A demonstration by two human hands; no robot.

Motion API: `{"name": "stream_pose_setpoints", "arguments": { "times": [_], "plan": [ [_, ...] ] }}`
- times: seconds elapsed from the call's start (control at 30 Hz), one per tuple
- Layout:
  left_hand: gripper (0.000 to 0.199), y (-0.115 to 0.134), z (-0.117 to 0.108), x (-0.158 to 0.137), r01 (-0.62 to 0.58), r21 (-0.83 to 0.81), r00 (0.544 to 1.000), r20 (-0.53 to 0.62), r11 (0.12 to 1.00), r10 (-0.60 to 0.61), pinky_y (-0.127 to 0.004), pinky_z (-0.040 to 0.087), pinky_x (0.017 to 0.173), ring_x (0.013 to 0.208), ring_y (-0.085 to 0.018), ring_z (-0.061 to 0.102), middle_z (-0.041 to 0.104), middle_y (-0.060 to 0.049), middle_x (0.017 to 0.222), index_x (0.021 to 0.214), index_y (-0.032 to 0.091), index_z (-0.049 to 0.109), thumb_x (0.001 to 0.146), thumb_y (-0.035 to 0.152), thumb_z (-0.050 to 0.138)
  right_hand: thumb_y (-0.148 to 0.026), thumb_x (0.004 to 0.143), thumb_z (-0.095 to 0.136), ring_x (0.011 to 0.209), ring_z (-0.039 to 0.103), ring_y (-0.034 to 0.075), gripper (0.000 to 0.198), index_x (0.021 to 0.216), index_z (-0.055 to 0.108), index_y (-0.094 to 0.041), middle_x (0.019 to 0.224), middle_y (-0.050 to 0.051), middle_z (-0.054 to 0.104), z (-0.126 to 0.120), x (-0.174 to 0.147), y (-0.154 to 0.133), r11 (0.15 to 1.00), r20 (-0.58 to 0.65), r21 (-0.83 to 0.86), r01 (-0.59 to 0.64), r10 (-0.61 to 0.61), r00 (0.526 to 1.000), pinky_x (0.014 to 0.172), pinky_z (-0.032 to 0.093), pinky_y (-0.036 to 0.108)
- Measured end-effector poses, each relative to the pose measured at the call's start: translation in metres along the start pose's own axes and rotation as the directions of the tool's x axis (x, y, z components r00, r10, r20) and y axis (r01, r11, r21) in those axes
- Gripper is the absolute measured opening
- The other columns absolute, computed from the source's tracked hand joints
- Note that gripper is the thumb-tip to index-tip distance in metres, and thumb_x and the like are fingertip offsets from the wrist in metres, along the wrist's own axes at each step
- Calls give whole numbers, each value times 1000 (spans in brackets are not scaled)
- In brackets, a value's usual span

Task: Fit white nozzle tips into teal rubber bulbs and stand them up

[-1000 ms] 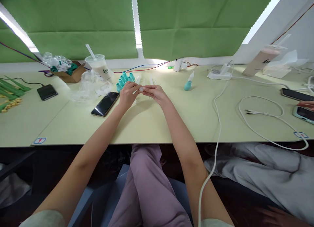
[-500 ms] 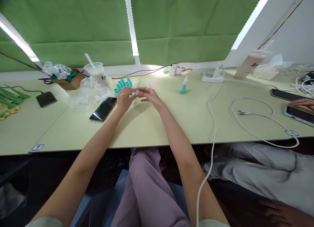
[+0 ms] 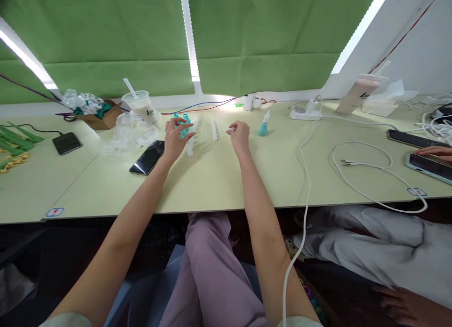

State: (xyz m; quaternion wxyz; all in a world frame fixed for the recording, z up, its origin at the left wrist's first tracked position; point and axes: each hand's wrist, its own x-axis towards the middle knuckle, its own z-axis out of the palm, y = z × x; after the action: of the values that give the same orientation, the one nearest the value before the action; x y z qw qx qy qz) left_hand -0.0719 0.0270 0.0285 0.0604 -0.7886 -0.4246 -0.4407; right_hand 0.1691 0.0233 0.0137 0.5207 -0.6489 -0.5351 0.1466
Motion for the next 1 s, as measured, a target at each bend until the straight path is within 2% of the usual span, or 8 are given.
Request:
{"name": "stream_pose_setpoints", "arguments": {
  "times": [0.1,0.23,0.43,0.57,0.67,0.73,0.83,1.0],
  "plan": [
    [25,-10,-1,0,52,9,999,-18,999,-52,-39,44,92,105,-24,49,54,-9,115,100,24,68,87,43,58,-10,72,59,82,56,20,10,77,64,-17,90,9,61,-6,4,22,944,-26,-329,24,-34,999,80,47,37],
    [18,-17,-2,-1,90,12,996,-13,996,-90,-37,45,89,103,-23,49,54,-8,114,96,25,69,87,36,58,-2,74,44,93,54,25,28,83,67,-15,101,15,61,-7,-1,31,846,27,-533,1,16,1000,80,43,39],
    [14,-19,-2,-2,107,15,994,9,994,-107,-40,44,91,100,-24,48,55,-8,112,92,25,70,86,30,59,-5,73,46,102,51,30,41,106,64,-20,103,14,64,-4,-4,29,847,12,-529,-63,82,997,83,36,46],
    [16,-22,-3,-2,117,12,993,-3,993,-117,-39,45,90,100,-23,48,55,-8,111,91,24,70,87,31,57,-11,71,56,100,52,27,40,109,61,-23,102,9,64,-8,-1,27,835,25,-530,-144,185,982,85,34,45],
    [16,-25,-4,-1,135,-4,991,-3,991,-135,-36,46,85,101,-23,48,55,-8,111,90,24,70,87,31,56,-18,72,64,105,51,28,43,114,59,-24,110,8,62,-10,0,19,843,17,-517,-150,186,982,86,35,44],
    [15,-27,-5,-1,158,-13,987,10,987,-158,-35,47,80,103,-24,47,55,-8,112,90,24,70,86,29,57,-23,77,62,107,50,28,39,116,59,-24,114,9,60,-8,-3,8,874,24,-481,-65,87,996,87,34,44],
    [13,-29,-6,-1,181,-16,983,19,983,-180,-35,46,79,105,-25,46,55,-8,112,91,24,70,84,27,59,-23,86,54,108,48,28,26,109,65,-24,115,11,60,4,-15,-9,872,105,-449,195,-165,981,88,31,43],
    [13,-30,-6,-1,180,-8,984,15,984,-180,-39,44,88,104,-24,47,55,-8,110,90,24,70,84,26,59,-21,88,53,111,44,28,24,105,69,-23,120,11,58,36,-41,-24,725,345,-430,538,-419,840,88,27,41]
  ]
}}
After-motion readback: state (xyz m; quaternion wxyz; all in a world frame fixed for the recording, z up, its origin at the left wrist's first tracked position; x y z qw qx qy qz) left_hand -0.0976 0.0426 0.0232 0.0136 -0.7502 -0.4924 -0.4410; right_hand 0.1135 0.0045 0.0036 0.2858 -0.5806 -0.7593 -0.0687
